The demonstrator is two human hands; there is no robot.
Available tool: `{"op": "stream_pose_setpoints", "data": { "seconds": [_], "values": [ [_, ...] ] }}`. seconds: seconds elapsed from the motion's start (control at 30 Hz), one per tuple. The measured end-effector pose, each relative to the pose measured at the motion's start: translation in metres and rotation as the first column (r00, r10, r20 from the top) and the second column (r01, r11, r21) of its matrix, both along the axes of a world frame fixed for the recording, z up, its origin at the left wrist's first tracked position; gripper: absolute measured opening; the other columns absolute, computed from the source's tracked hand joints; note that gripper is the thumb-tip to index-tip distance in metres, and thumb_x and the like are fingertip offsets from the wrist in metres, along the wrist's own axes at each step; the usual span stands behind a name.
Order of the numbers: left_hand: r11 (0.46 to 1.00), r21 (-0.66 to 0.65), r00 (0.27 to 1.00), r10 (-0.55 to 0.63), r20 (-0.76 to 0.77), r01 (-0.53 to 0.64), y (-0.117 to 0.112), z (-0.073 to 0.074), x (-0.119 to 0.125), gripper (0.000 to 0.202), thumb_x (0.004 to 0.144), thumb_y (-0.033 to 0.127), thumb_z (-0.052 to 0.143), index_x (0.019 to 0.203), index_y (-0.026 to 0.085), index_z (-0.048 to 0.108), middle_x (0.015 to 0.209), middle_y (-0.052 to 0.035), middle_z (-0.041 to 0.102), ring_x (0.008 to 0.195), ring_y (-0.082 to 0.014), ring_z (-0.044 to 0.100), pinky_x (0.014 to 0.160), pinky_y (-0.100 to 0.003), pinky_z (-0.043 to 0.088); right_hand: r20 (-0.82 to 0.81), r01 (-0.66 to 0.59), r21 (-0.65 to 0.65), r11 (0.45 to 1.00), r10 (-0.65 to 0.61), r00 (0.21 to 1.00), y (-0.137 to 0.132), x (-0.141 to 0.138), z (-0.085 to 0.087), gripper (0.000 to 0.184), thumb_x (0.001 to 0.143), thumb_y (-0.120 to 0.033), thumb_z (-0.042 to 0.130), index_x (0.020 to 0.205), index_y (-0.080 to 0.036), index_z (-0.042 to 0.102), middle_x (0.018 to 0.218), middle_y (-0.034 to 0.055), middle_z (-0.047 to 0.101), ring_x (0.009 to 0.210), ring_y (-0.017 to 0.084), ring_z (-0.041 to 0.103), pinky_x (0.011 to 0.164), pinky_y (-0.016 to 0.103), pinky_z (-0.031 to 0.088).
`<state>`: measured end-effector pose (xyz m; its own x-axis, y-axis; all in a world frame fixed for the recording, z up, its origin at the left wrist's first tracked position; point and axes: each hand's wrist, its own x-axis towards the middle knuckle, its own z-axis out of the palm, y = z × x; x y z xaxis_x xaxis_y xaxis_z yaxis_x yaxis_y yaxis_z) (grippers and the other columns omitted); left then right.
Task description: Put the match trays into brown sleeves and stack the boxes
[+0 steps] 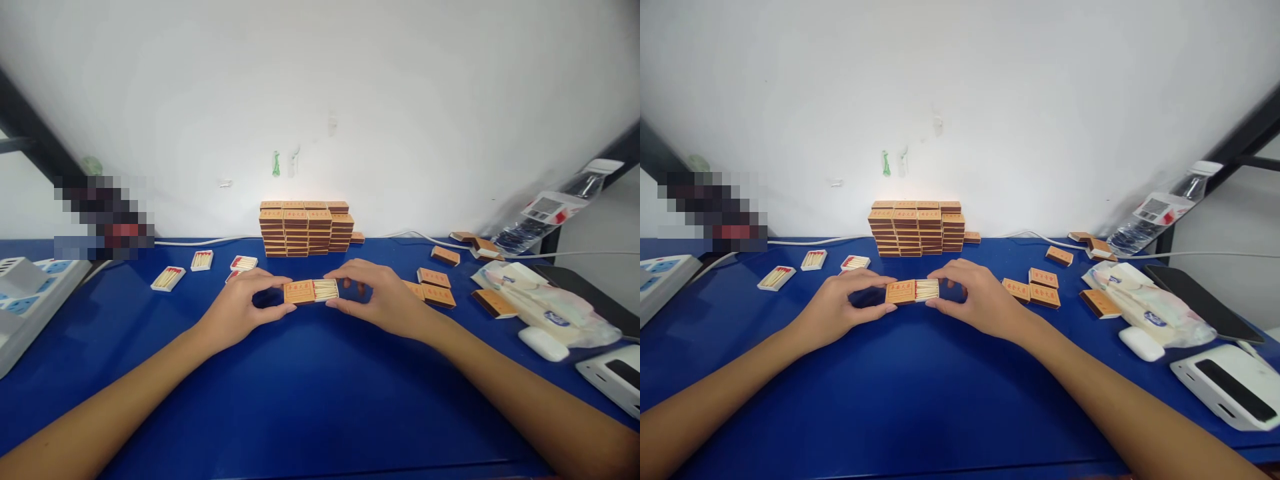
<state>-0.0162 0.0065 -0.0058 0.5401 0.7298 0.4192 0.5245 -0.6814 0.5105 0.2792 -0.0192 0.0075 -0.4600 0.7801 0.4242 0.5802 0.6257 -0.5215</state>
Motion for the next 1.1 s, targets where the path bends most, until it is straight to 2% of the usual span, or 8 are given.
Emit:
{"op": "stream_pose_setpoints", "data": {
  "seconds": [0.23, 0.37, 0.47, 0.63, 0.77, 0.9, 1.0, 1.1],
  "values": [
    [0.999, 0.033, 0.999, -0.008, 0.046, 0.007, -0.002, -0.001, 0.002, 0.038, 0.088, 0.043, 0.084, 0.121, 0.026, 0.079, 0.109, -0.0037, 0.081, 0.099, -0.023, 0.073, 0.09, -0.036, 0.057, -0.081, 0.034, -0.135, 0.99, -0.045, 0.996, -0.002, -0.007, -0.004, 0.042, 0.094, -0.044, 0.077, 0.132, -0.026, 0.071, 0.105, 0.0057, 0.073, 0.079, 0.019, 0.064, 0.066, 0.033, 0.054],
    [0.995, 0.07, 0.995, 0.07, 0.075, -0.075, -0.004, 0.0, 0.002, 0.035, 0.089, 0.046, 0.082, 0.117, 0.025, 0.079, 0.112, -0.003, 0.082, 0.097, -0.0226, 0.074, 0.088, -0.036, 0.057, -0.372, 0.158, -0.277, 0.948, -0.258, 0.892, -0.011, -0.023, -0.007, 0.08, 0.1, -0.053, 0.066, 0.167, -0.028, 0.03, 0.11, 0.0068, 0.073, 0.077, 0.019, 0.065, 0.066, 0.034, 0.055],
    [0.981, 0.1, 0.98, 0.154, 0.128, -0.168, -0.005, 0.001, 0.003, 0.037, 0.087, 0.047, 0.083, 0.116, 0.024, 0.08, 0.112, -0.0042, 0.082, 0.096, -0.0233, 0.074, 0.086, -0.037, 0.057, -0.545, 0.088, -0.444, 0.892, -0.346, 0.764, -0.023, -0.038, -0.007, 0.091, 0.103, -0.062, 0.054, 0.172, -0.025, 0.007, 0.107, 0.0077, 0.073, 0.07, 0.018, 0.064, 0.054, 0.03, 0.051],
    [0.97, 0.132, 0.968, 0.182, 0.174, -0.206, -0.009, 0.003, 0.008, 0.035, 0.087, 0.044, 0.084, 0.116, 0.024, 0.081, 0.112, -0.0033, 0.083, 0.093, -0.0223, 0.074, 0.088, -0.038, 0.057, -0.58, -0.244, -0.609, 0.755, -0.214, 0.786, -0.041, -0.051, -0.003, 0.085, 0.105, -0.068, 0.046, 0.172, -0.024, 0.016, 0.094, 0.0069, 0.072, 0.067, 0.018, 0.066, 0.048, 0.027, 0.046],
    [0.963, 0.152, 0.964, 0.192, 0.184, -0.221, -0.012, 0.003, 0.009, 0.037, 0.086, 0.045, 0.085, 0.116, 0.024, 0.081, 0.111, -0.0035, 0.083, 0.091, -0.0217, 0.074, 0.086, -0.037, 0.058, -0.632, -0.179, -0.565, 0.806, -0.283, 0.722, -0.043, -0.051, -0.004, 0.082, 0.105, -0.067, 0.048, 0.171, -0.03, 0.016, 0.096, 0.0048, 0.069, 0.068, 0.017, 0.065, 0.049, 0.026, 0.047],
    [0.963, 0.155, 0.967, 0.194, 0.168, -0.22, -0.013, 0.002, 0.01, 0.035, 0.087, 0.043, 0.085, 0.118, 0.025, 0.081, 0.11, -0.0032, 0.083, 0.089, -0.021, 0.074, 0.089, -0.038, 0.058, -0.612, -0.286, -0.603, 0.744, -0.202, 0.765, -0.043, -0.051, -0.006, 0.074, 0.106, -0.067, 0.045, 0.167, -0.027, 0.029, 0.09, 0.0039, 0.067, 0.065, 0.016, 0.065, 0.047, 0.025, 0.046],
    [0.96, 0.173, 0.966, 0.189, 0.178, -0.22, -0.013, 0.002, 0.011, 0.035, 0.087, 0.043, 0.085, 0.116, 0.025, 0.081, 0.11, -0.0028, 0.083, 0.088, -0.0202, 0.073, 0.09, -0.037, 0.059, -0.641, -0.202, -0.57, 0.797, -0.276, 0.717, -0.044, -0.052, -0.006, 0.076, 0.106, -0.065, 0.048, 0.168, -0.03, 0.022, 0.093, 0.0023, 0.066, 0.066, 0.015, 0.064, 0.049, 0.025, 0.048],
    [0.959, 0.182, 0.965, 0.184, 0.186, -0.218, -0.013, 0.002, 0.01, 0.035, 0.086, 0.042, 0.086, 0.117, 0.024, 0.08, 0.106, -0.0019, 0.083, 0.087, -0.0198, 0.073, 0.089, -0.037, 0.058, -0.626, -0.256, -0.591, 0.765, -0.235, 0.744, -0.045, -0.052, -0.005, 0.073, 0.106, -0.067, 0.046, 0.165, -0.028, 0.029, 0.089, 0.0014, 0.064, 0.064, 0.015, 0.063, 0.046, 0.024, 0.045]
  ]
}}
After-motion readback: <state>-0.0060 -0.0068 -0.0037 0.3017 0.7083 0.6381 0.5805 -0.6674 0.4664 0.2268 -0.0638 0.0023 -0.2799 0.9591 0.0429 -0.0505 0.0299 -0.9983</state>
